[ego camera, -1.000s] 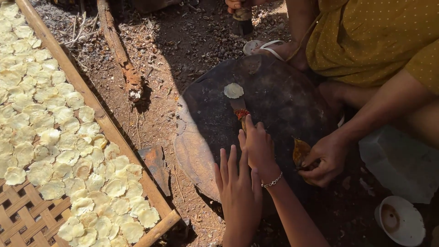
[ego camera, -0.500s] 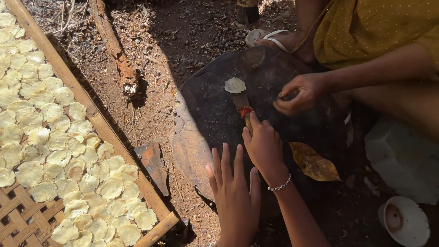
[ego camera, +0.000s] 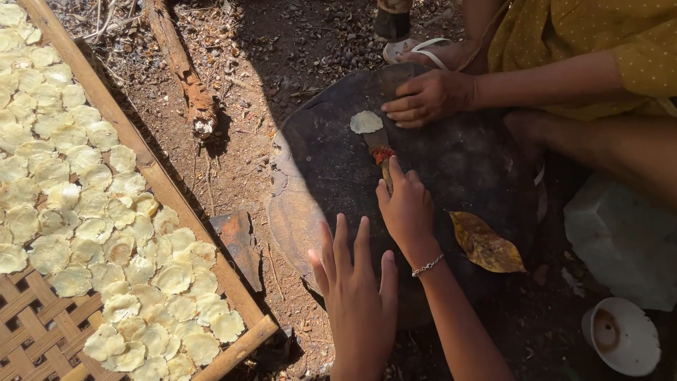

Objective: Flattening food slices into thin discs using a mallet on a wooden block and arranging them on a bamboo drying rack.

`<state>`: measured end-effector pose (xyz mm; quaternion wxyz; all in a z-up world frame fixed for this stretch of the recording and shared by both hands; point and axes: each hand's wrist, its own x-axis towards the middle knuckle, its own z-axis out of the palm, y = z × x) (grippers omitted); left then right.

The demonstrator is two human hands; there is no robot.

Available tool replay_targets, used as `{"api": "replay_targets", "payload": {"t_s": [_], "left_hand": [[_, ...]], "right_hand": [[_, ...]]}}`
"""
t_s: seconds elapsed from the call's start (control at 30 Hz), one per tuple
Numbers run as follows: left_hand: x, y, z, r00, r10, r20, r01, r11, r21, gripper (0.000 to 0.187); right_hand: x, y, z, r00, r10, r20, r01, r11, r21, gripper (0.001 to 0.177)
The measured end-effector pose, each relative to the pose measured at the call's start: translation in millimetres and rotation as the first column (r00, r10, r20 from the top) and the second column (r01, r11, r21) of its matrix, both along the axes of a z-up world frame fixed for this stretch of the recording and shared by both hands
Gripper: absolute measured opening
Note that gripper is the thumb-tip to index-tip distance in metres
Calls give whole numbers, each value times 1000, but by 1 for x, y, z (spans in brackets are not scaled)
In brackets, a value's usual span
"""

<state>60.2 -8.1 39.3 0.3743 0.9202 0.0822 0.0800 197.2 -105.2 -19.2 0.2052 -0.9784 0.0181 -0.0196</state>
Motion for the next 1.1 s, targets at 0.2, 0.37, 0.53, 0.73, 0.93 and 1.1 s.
{"api": "replay_targets", "payload": {"t_s": [0.2, 0.37, 0.53, 0.73, 0.93, 1.1], "left_hand": [[0, 2, -1, 1000, 7, -11, -7, 1000, 9, 52], [0, -4, -6, 999, -15, -42, 16, 1000, 13, 54], [1, -4, -6, 995, -23, -100, 22, 1000, -14, 55], [1, -1, -10, 997, -28, -75, 28, 1000, 4, 55], [2, -2, -8, 995, -17, -102, 15, 1000, -17, 55], [2, 2, -8, 999, 4, -39, -3, 1000, 27, 56]], "right_hand": [[-6, -7, 11, 999, 47, -18, -48, 997, -53, 50], [0, 1, 14, 999, 25, -30, -26, 999, -27, 50], [-5, 10, 10, 996, 36, -82, -40, 998, -48, 52], [-7, 22, 9, 996, 62, -62, -64, 997, -34, 55], [4, 28, 5, 998, 14, -65, -19, 997, -81, 53], [-4, 15, 8, 996, -52, -79, 46, 996, -74, 54]]}}
